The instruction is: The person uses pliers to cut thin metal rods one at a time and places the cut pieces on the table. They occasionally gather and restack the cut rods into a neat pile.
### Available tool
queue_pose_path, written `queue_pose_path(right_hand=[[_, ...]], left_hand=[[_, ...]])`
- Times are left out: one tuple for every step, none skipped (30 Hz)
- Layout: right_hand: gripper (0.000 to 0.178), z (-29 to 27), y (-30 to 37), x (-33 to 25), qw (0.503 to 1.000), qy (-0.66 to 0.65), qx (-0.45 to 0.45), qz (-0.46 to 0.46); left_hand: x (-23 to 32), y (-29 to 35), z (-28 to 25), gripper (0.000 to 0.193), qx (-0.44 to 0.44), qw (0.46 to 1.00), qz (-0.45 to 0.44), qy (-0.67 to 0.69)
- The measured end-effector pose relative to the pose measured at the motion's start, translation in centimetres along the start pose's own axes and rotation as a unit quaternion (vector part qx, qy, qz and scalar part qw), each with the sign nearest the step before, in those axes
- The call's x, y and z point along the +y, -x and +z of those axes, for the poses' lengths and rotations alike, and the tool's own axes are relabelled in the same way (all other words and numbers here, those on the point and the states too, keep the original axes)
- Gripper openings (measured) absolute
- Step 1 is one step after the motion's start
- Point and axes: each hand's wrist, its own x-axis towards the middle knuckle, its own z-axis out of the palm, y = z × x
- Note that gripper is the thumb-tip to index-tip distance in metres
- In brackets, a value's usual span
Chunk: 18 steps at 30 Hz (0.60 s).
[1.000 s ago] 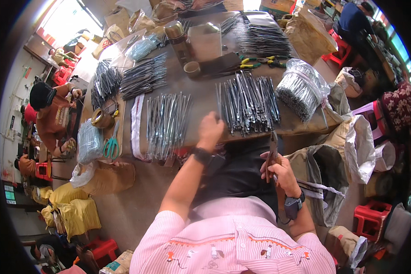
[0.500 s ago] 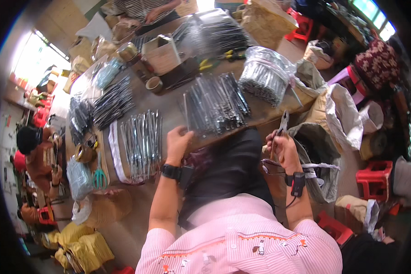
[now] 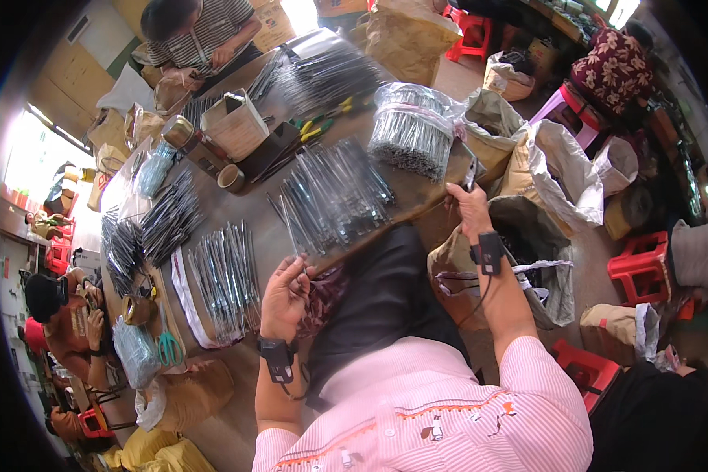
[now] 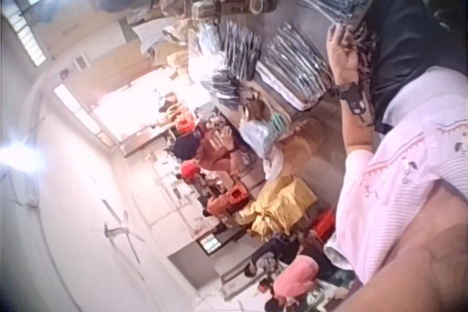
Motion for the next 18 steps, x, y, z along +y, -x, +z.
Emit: queue_pose_path(right_hand=[[0.011,0.7,-0.7,0.1,0.999,0.028,0.021,-0.023],[0.012,1.0,-1.0,0.1,0.997,0.056,0.045,-0.040],[0.012,1.2,-1.0,0.0,0.998,0.051,0.029,-0.024],[0.012,1.3,-1.0,-0.2,0.999,0.044,0.016,-0.005],[0.012,1.3,-1.0,-0.6,0.999,0.035,0.003,0.013],[0.011,1.0,-0.7,-1.0,0.999,0.020,-0.007,0.026],[0.010,0.8,-0.4,-1.3,0.998,-0.026,-0.007,0.055],[0.010,0.2,-0.1,-1.7,0.994,-0.081,-0.020,0.076],[0.010,-0.4,-0.1,-2.1,0.984,-0.142,-0.041,0.094],[0.008,-1.1,-0.2,-2.6,0.969,-0.192,-0.060,0.144],[0.012,-1.6,-0.4,-2.9,0.944,-0.260,-0.086,0.182],[0.014,-1.8,-0.9,-3.1,0.927,-0.295,-0.140,0.186],[0.016,-2.0,-1.5,-3.4,0.907,-0.329,-0.175,0.195],[0.013,-1.9,-2.3,-3.5,0.895,-0.354,-0.176,0.206],[0.011,-1.5,-3.3,-3.6,0.881,-0.380,-0.178,0.218],[0.009,-1.3,-3.9,-3.7,0.867,-0.404,-0.180,0.229],[0.009,-1.1,-4.3,-3.7,0.875,-0.397,-0.170,0.219],[0.009,-0.8,-4.7,-3.6,0.882,-0.390,-0.161,0.210]], left_hand=[[-0.3,0.0,0.5,0.011,-0.021,1.000,0.001,-0.016],[-0.6,0.1,0.9,0.011,-0.030,0.999,-0.001,-0.028],[-0.8,0.2,1.2,0.011,-0.039,0.999,0.001,-0.038],[-1.0,0.3,1.3,0.011,-0.036,0.998,0.003,-0.046],[-1.0,0.5,1.3,0.011,-0.021,0.998,0.005,-0.064],[-1.0,0.9,1.0,0.011,-0.008,0.997,0.010,-0.079],[-1.0,1.3,0.6,0.011,-0.004,0.996,0.022,-0.087],[-0.7,1.8,0.0,0.011,0.000,0.995,0.028,-0.097],[-0.3,2.3,-0.5,0.011,0.007,0.995,0.026,-0.097],[0.1,2.7,-1.1,0.010,0.008,0.995,0.027,-0.093],[0.5,3.0,-1.5,0.010,0.047,0.994,0.020,-0.094],[0.7,3.2,-1.8,0.010,0.046,0.994,0.025,-0.099],[0.7,3.3,-1.8,0.011,0.015,0.994,0.030,-0.102],[0.7,3.3,-1.8,0.011,0.011,0.994,0.033,-0.108],[0.7,3.2,-1.6,0.012,0.021,0.993,0.034,-0.115],[0.4,3.1,-1.3,0.012,0.010,0.994,0.035,-0.105],[0.0,3.1,-1.0,0.012,-0.008,0.993,0.036,-0.111],[-0.4,3.1,-0.8,0.013,-0.018,0.992,0.036,-0.116]])
